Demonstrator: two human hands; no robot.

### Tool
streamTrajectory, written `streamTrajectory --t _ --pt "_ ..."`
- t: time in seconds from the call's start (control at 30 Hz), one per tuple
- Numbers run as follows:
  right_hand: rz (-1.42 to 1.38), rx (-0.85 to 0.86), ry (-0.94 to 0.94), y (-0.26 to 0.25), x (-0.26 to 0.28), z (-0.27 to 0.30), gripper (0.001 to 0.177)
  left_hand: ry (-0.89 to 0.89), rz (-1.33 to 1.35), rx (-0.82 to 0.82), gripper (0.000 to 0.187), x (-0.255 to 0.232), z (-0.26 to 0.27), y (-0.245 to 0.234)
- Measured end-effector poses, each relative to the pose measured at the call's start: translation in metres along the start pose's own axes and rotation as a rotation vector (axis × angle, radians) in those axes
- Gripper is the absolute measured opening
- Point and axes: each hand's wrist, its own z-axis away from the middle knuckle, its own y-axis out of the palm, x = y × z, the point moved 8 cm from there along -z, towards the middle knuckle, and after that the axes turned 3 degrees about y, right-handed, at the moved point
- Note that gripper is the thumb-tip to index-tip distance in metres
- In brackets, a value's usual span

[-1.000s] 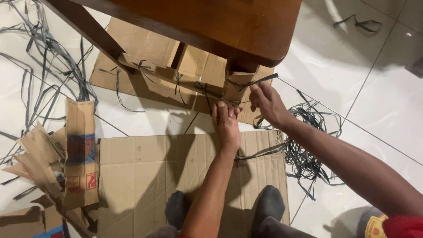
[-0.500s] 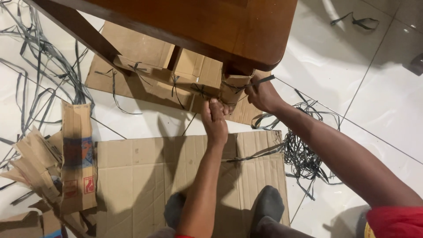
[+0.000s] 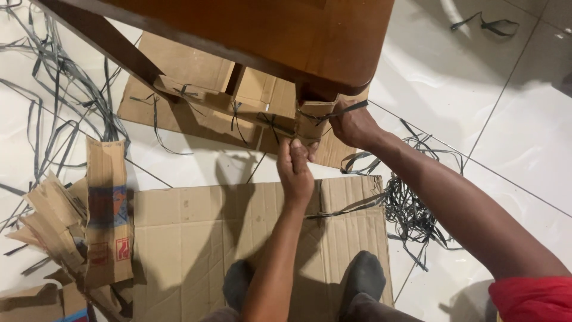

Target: Wrapping a wooden chair leg with cardboard and securing it with plastic ties

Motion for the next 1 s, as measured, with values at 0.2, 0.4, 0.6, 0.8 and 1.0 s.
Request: streamTrajectory --t 0.2,0.4,0.6,0.8,1.0 --pt "-0.107 0.020 0.036 -0.018 0.011 0.011 0.009 -0.039 0.189 -0.014 0.027 0.013 -0.012 -0.005" --pt "-0.207 0.114 0.155 -0.014 -0.004 0.058 0.011 -0.030 0.214 -0.014 0.031 0.000 -0.008 -0.004" --pt "-0.458 0.095 0.280 -0.005 0.015 0.081 0.011 0.077 0.090 0.011 0.032 -0.007 0.006 -0.007" --pt "-0.144 -0.141 -0.139 0.000 0.033 0.065 0.005 0.155 0.001 -0.025 0.032 -0.025 0.013 -0.010" --pt "0.228 -0.257 -0.391 -0.017 0.082 0.068 0.007 0.158 0.063 -0.022 0.033 -0.036 0.012 -0.006"
